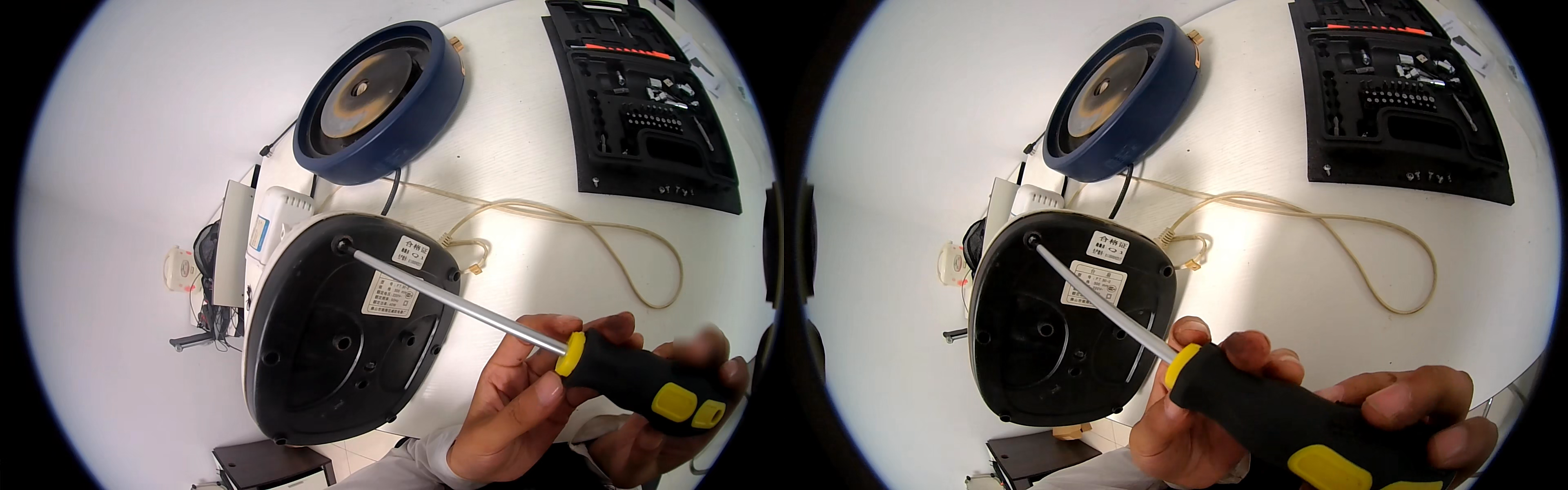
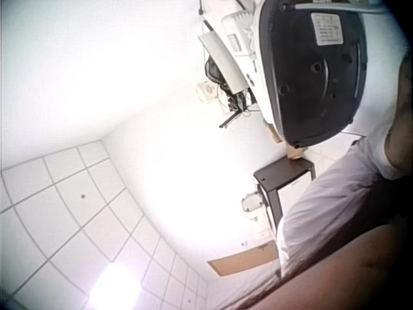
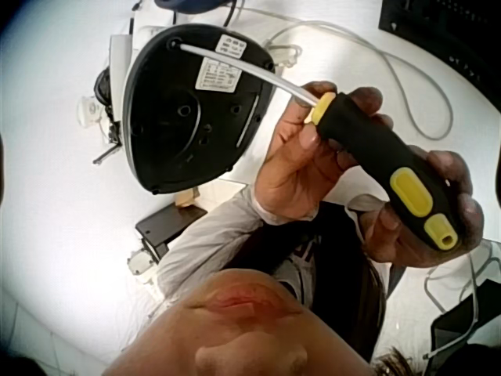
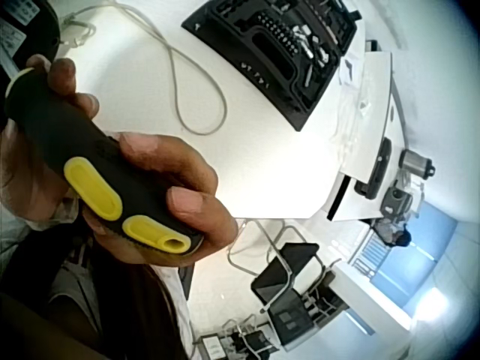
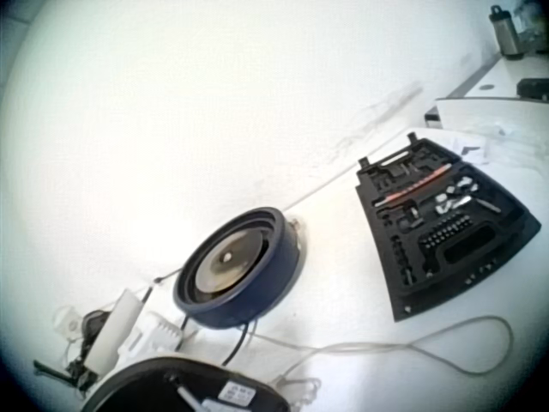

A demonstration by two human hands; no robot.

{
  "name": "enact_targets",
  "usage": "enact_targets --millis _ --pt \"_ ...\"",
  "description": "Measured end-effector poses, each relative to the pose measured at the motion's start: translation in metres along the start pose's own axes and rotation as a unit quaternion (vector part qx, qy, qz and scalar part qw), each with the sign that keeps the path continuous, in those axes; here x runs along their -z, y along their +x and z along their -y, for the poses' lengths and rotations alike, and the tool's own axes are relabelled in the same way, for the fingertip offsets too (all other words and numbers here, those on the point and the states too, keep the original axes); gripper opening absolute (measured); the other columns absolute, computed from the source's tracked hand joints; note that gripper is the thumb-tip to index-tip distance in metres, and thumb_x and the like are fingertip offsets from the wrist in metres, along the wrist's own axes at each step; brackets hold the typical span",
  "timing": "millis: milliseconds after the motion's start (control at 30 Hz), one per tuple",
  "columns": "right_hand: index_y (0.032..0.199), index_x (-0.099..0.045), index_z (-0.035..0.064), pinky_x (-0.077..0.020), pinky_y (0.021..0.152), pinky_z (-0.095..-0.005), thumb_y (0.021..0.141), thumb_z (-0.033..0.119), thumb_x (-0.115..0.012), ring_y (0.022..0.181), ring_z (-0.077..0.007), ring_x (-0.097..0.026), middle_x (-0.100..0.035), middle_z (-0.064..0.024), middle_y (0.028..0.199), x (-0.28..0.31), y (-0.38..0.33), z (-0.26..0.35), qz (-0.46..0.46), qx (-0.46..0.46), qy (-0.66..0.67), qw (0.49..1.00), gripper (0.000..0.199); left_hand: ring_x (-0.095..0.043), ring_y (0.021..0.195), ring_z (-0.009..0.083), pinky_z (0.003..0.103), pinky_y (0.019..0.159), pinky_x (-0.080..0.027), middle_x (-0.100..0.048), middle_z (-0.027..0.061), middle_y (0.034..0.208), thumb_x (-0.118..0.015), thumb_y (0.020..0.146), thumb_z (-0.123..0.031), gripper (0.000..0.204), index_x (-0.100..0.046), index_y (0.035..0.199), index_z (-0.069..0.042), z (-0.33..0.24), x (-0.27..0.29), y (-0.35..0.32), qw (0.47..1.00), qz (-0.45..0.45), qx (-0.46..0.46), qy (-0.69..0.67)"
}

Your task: The person uses a screwdriver to remove screws from the base of a white appliance, then flips it over to continue unscrewing the bottom panel. The appliance is handled and rotated to access different screw locations.

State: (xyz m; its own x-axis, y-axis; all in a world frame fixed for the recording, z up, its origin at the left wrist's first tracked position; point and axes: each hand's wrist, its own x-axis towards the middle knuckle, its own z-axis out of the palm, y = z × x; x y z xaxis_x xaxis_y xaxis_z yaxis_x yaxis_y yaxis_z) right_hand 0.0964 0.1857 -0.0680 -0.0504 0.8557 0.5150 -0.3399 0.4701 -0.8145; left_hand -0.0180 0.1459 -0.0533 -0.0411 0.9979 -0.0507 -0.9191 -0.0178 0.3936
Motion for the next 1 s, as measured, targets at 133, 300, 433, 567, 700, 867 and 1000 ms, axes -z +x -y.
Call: enact_targets --millis 133,300,433,567,700,867,1000 --pt "0.125 -0.023 0.0042 -0.0526 0.071 -0.0253 0.076 0.009 -0.063 0.083 -0.0277 -0.058 -0.045 -0.0242 0.111 0.012 0.01 -0.014 0.071 0.085 0.049 0.993 0.063 -0.032 0.123 0.0317 0.044 0.099 -0.03 -0.033 0.0229 0.13 -0.046 0.087 -0.014 0.038 -0.034 0.123 -0.011 -0.002 -0.003 0.0 0.999 -0.03 0.023 0.006" --pt "0.117 -0.026 0.0053 -0.0485 0.08 -0.0259 0.071 0.015 -0.064 0.094 -0.0169 -0.051 -0.036 -0.0124 0.107 -0.016 -0.005 -0.005 -0.109 -0.001 0.03 0.994 0.06 -0.033 0.123 0.0315 0.044 0.099 -0.03 -0.033 0.0229 0.131 -0.046 0.087 -0.014 0.038 -0.034 0.123 -0.01 0.002 0.003 0.001 1.0 0.017 0.001 0.011" --pt "0.116 -0.027 0.0059 -0.0473 0.082 -0.0316 0.07 0.016 -0.063 0.092 -0.018 -0.051 -0.036 -0.0128 0.105 -0.011 -0.004 -0.005 -0.078 0.01 0.03 0.996 0.059 -0.033 0.123 0.0311 0.043 0.099 -0.03 -0.033 0.0229 0.131 -0.046 0.087 -0.014 0.038 -0.034 0.123 -0.01 0.001 0.002 0.0 1.0 0.02 0.002 0.013" --pt "0.116 -0.029 0.0059 -0.0466 0.082 -0.0353 0.069 0.016 -0.063 0.091 -0.0184 -0.051 -0.036 -0.0134 0.104 -0.003 -0.003 -0.006 -0.063 0.019 0.035 0.997 0.059 -0.033 0.123 0.0304 0.042 0.099 -0.03 -0.033 0.0228 0.131 -0.046 0.087 -0.014 0.038 -0.034 0.123 -0.01 -0.003 -0.004 0.001 0.999 -0.018 0.044 0.023" --pt "0.117 -0.031 0.0053 -0.0466 0.081 -0.034 0.069 0.015 -0.063 0.093 -0.0189 -0.051 -0.037 -0.0146 0.107 0.0 -0.005 -0.002 -0.075 0.02 0.027 0.997 0.059 -0.033 0.124 0.0299 0.04 0.098 -0.031 -0.033 0.0226 0.131 -0.048 0.087 -0.015 0.038 -0.035 0.123 -0.009 -0.003 -0.006 0.001 0.998 -0.005 0.053 0.028" --pt "0.121 -0.031 0.003 -0.0452 0.086 -0.0322 0.078 0.019 -0.057 0.099 -0.0209 -0.05 -0.04 -0.0159 0.112 0.018 -0.006 0.003 -0.1 0.016 -0.043 0.994 0.052 -0.033 0.121 0.0376 0.047 0.099 -0.032 -0.039 0.0153 0.128 -0.063 0.076 -0.02 0.042 -0.046 0.114 -0.016 -0.004 -0.016 0.003 0.99 -0.093 0.048 0.092" --pt "0.127 -0.026 -0.0006 -0.04 0.095 -0.0342 0.088 0.023 -0.047 0.109 -0.0251 -0.046 -0.037 -0.0196 0.122 0.052 0.005 0.004 -0.045 0.129 0.005 0.991 0.051 -0.037 0.12 0.0268 0.036 0.093 -0.034 -0.037 0.0125 0.13 -0.053 0.082 -0.016 0.04 -0.04 0.118 -0.006 -0.004 -0.012 0.007 0.992 -0.07 -0.016 0.102"
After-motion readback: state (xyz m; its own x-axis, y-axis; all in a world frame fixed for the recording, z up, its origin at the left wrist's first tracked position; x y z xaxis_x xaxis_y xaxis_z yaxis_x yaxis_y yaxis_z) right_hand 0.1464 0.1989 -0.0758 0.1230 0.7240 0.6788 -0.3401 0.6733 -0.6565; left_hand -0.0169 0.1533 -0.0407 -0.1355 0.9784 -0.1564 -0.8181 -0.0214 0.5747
